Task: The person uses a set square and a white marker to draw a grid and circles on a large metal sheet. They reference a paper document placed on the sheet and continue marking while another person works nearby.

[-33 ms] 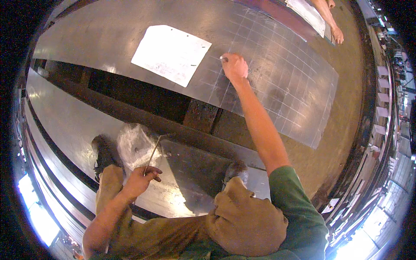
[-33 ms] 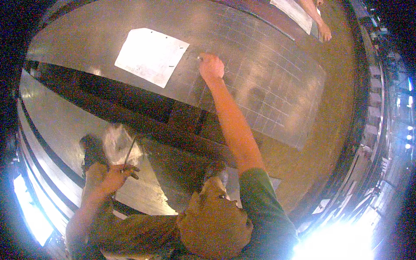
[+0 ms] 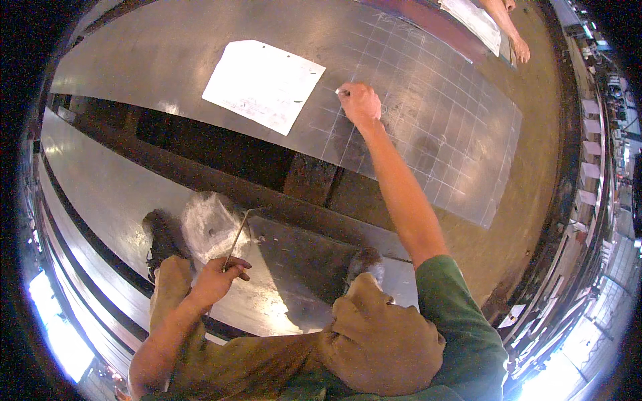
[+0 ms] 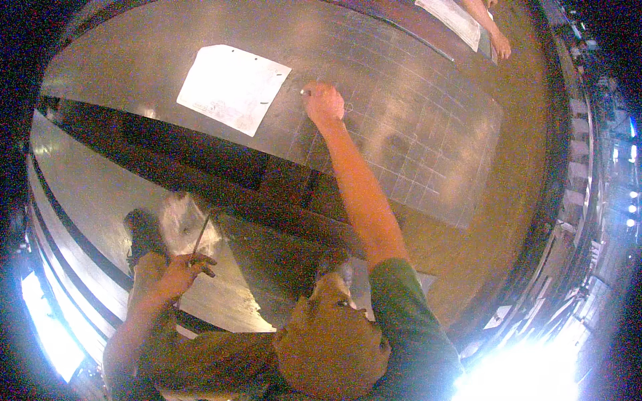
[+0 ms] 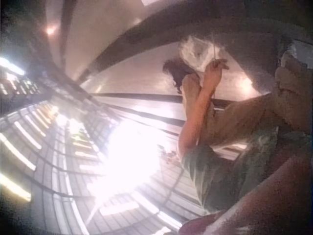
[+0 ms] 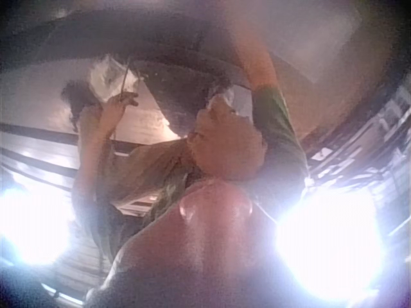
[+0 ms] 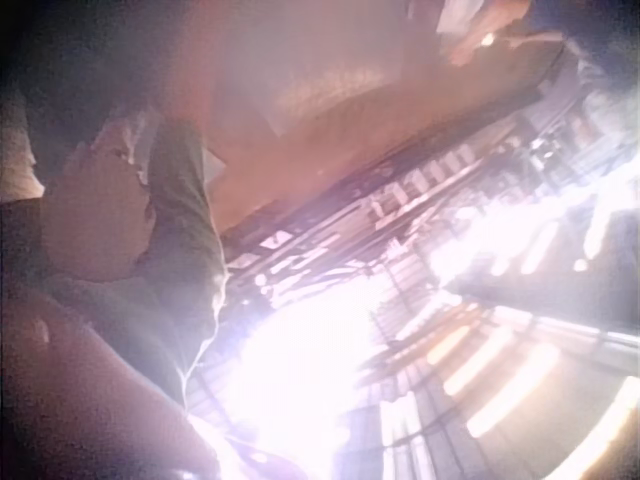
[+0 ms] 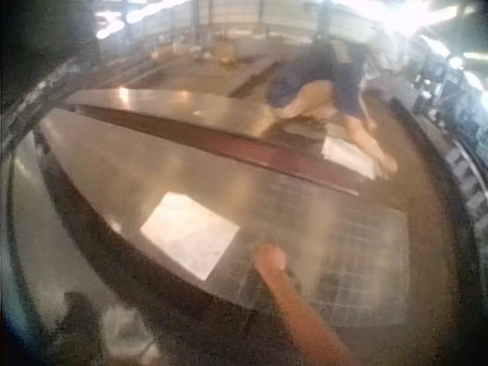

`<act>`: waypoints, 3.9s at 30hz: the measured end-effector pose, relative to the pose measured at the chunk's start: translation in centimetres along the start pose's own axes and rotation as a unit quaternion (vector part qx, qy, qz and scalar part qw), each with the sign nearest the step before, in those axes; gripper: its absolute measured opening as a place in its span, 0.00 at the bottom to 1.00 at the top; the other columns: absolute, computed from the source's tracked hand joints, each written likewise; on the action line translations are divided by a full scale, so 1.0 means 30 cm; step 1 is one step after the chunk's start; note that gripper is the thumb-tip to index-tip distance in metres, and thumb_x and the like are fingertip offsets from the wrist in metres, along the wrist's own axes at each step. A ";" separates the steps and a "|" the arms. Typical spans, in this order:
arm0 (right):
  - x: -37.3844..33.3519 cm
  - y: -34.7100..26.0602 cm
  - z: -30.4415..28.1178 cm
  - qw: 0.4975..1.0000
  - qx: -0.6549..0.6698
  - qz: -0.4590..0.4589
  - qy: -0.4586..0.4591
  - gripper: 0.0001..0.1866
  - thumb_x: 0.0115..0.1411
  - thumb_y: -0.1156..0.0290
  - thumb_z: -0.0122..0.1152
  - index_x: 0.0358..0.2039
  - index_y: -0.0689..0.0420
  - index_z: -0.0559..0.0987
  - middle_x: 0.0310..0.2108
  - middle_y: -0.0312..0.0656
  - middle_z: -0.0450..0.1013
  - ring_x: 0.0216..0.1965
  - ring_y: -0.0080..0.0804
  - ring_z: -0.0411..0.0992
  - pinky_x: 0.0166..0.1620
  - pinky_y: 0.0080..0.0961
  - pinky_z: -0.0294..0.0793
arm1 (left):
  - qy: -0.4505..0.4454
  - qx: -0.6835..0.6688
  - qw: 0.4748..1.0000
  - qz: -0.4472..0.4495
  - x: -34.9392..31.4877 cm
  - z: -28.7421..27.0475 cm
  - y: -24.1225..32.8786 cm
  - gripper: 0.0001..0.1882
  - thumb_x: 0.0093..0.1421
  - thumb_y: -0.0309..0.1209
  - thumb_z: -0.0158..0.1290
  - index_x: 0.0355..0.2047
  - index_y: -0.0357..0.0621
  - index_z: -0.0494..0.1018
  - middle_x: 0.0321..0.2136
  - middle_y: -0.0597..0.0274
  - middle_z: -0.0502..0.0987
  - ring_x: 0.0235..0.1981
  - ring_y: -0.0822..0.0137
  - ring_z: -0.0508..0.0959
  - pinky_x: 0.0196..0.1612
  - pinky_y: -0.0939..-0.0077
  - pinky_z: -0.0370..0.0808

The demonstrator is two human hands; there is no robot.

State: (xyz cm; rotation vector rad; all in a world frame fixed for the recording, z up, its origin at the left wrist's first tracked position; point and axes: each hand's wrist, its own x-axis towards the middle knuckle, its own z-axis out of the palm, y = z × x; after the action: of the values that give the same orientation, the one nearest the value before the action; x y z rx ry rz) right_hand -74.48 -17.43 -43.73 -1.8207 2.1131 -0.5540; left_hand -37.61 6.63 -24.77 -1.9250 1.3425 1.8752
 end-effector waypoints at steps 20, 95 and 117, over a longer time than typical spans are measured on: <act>-1.038 0.017 -0.253 0.899 0.389 0.188 -0.077 0.11 0.58 0.66 0.64 0.38 0.57 0.82 0.26 0.34 0.76 0.27 0.18 0.69 0.32 0.20 0.69 | -0.009 -0.115 0.992 -0.051 0.027 0.023 0.081 0.21 0.70 0.40 0.38 0.43 0.40 0.76 0.29 0.59 0.82 0.11 0.80 0.58 0.14 0.83 0.55; -2.175 -1.146 -0.434 0.598 0.224 0.543 0.546 0.08 0.60 0.64 0.63 0.32 0.53 0.76 0.21 0.29 0.62 0.14 0.11 0.54 0.15 0.12 0.51 | -0.130 -0.494 0.851 0.123 0.731 -0.980 -0.623 0.35 0.68 0.59 0.30 0.50 0.42 0.73 0.41 0.58 0.77 0.40 0.65 0.77 0.45 0.68 0.76; -2.392 -1.381 -0.213 0.498 0.174 0.608 0.593 0.08 0.58 0.63 0.65 0.30 0.51 0.77 0.21 0.26 0.62 0.15 0.13 0.54 0.17 0.14 0.51 | 0.085 0.420 0.823 0.374 0.215 -1.091 -0.881 0.17 0.64 0.46 0.48 0.44 0.52 0.79 0.42 0.55 0.79 0.40 0.53 0.80 0.39 0.63 0.78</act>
State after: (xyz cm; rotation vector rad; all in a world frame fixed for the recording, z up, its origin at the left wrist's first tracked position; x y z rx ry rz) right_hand -30.17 48.91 -20.44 0.9343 2.7734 -1.7520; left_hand 2.66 -1.87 -35.64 -1.1647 2.6514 0.8990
